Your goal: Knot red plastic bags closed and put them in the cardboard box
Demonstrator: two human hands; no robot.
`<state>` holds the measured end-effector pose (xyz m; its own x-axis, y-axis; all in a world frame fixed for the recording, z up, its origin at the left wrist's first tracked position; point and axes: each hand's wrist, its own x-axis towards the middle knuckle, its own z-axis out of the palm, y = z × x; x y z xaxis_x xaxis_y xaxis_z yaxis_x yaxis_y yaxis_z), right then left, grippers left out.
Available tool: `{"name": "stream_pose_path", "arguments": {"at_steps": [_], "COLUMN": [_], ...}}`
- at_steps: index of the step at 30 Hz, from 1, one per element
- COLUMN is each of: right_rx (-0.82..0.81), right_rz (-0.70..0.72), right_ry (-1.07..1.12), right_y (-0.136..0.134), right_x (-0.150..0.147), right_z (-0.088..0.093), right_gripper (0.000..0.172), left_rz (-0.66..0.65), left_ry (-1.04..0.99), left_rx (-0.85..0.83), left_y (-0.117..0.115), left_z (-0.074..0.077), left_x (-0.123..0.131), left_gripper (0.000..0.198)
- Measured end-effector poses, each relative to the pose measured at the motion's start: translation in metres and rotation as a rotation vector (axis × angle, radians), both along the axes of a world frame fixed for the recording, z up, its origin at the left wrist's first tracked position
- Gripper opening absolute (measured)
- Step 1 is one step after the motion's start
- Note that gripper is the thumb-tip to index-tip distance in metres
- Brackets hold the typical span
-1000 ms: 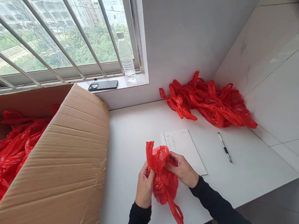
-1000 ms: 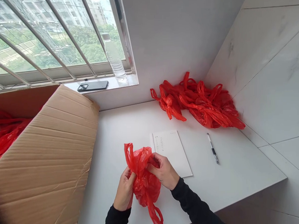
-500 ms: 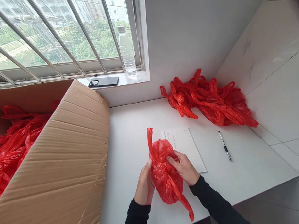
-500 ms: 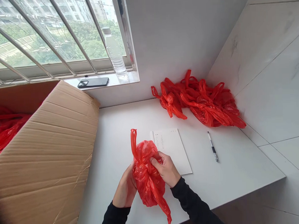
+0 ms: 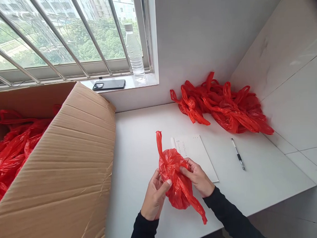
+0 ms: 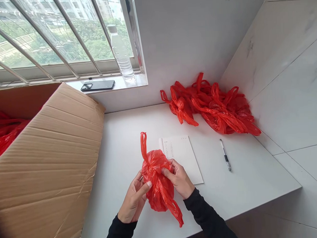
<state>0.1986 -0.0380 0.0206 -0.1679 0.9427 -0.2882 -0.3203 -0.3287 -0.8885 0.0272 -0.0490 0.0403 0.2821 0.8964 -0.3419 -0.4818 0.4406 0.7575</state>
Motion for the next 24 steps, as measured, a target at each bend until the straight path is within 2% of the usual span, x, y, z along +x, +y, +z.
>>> {"name": "stream_pose_path", "arguments": {"at_steps": [5,12,19,24], "right_rx": [0.011,0.047,0.039,0.033], "right_rz": [0.002,-0.025,0.139,0.074], "right_ry": [-0.033,-0.04,-0.007,-0.062], "right_y": [-0.0013,-0.001,-0.0063,-0.0067], "right_x": [0.001,0.0016,0.0015,0.0017], "right_z": [-0.0002,0.0009,0.009,0.0034], "right_gripper": [0.03,0.025,0.035,0.033], "left_rz": [0.022,0.024,0.162,0.078], "left_ry": [0.061,0.034,0.039,-0.016], "left_rx": [0.006,-0.042,-0.117,-0.071], "left_y": [0.0037,0.0037,0.0051,0.0018], "left_z": [0.0012,-0.0037,-0.0064,-0.0036], "left_x": [-0.0018,-0.0053,-0.0044,-0.0037], "left_gripper": [0.047,0.039,0.044,0.045]}}
